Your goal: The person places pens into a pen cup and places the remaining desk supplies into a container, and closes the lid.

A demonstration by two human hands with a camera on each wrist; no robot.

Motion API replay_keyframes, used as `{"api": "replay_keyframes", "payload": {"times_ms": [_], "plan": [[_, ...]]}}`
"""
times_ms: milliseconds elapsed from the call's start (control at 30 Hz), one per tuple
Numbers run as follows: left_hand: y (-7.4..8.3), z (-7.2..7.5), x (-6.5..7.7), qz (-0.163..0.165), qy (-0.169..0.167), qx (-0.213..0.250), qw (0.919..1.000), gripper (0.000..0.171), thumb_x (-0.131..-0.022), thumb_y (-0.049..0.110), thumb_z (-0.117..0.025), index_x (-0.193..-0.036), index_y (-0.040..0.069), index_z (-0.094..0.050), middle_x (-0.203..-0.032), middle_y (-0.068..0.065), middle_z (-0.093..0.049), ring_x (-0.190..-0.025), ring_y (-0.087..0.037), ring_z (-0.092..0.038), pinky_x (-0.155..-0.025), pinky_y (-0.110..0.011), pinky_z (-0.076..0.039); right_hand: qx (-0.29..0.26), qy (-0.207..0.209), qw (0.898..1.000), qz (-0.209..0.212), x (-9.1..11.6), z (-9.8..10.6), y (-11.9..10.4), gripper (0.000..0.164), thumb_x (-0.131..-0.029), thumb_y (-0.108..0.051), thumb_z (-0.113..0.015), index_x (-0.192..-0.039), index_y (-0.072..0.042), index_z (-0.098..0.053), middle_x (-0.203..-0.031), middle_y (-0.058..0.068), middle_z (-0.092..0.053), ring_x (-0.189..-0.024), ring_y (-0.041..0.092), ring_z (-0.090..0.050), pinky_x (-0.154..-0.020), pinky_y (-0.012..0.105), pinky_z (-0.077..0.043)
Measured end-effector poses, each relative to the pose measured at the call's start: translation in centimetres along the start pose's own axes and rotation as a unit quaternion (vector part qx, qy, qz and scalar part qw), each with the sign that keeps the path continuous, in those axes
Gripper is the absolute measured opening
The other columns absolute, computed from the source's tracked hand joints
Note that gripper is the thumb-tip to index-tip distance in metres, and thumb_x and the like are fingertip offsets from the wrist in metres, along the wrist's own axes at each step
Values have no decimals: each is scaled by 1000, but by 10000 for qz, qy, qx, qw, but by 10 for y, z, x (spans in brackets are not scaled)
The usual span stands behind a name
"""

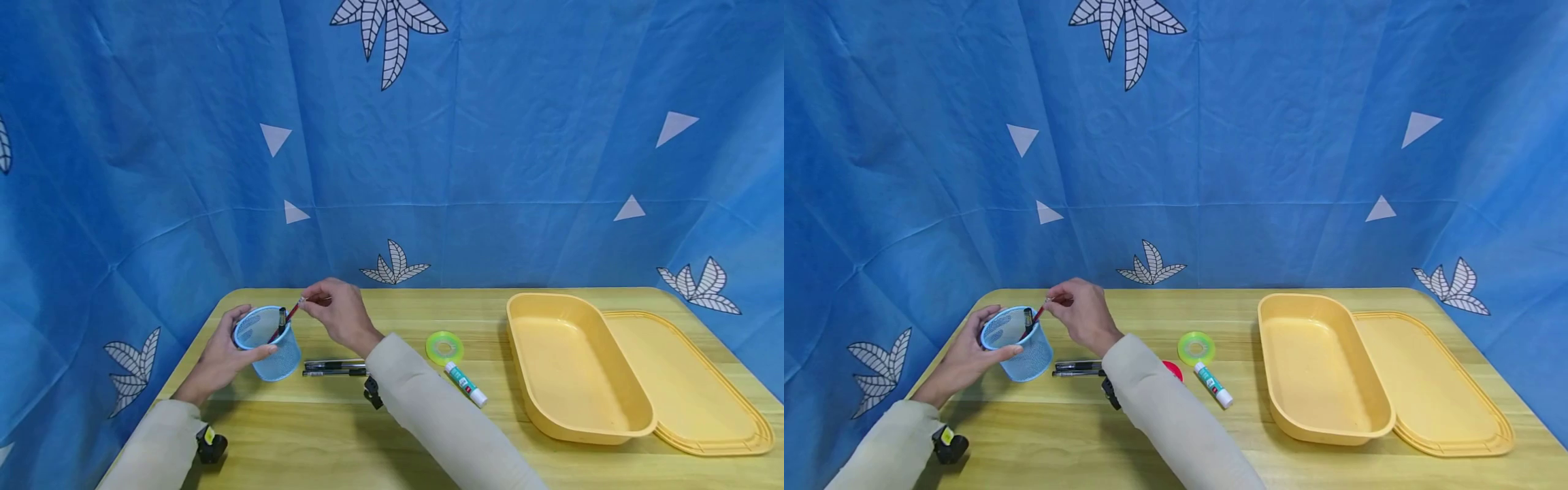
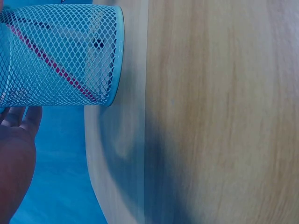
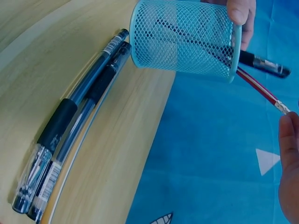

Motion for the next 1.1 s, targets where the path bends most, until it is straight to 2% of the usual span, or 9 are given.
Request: {"api": "replay_keyframes", "payload": {"times_ms": [367, 633, 833, 1100], "plan": [[1, -2, 2, -52, 28, -41, 10000, 96, -86, 23, -81, -154, -1, -18, -143, -29, -38, -126, -45, -43, -100, -60, -40, -22, 221, 9998, 11, 8, 23, 14, 11, -91, -8, -73, -101, -3, -74, -98, 5, -69, -86, 14, -66, -75, 21, -54], [-2, -1, 3, 19, 50, -123, 9999, 97, -86, 28, -81, -154, 1, -18, -142, -28, -38, -127, -46, -42, -101, -63, -39, 136, 203, 9996, -131, 18, 37, 27, 12, -92, -11, -73, -103, -4, -74, -98, 5, -71, -85, 14, -65, -74, 22, -54], [-1, -1, 3, 51, 39, -137, 9999, 98, -86, 29, -81, -154, 1, -18, -143, -28, -38, -126, -45, -42, -101, -62, -39, 204, 22, 9994, -280, 25, 49, 33, 14, -93, -12, -72, -106, -6, -74, -99, 5, -72, -88, 15, -66, -76, 25, -55], [-1, -1, 2, 91, 12, -184, 9998, 98, -86, 30, -80, -154, 1, -16, -144, -29, -37, -127, -47, -41, -101, -64, -38, 1, -285, 9983, -515, 35, 62, 45, 17, -94, -13, -71, -108, -5, -73, -104, 5, -71, -92, 16, -66, -80, 27, -55]]}}
Point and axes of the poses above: each hand's wrist, its own x-axis away from the middle knuckle, its own z-axis out of the back of the hand, y = z × x, the point moved 1 cm from there along -x, towards the middle knuckle
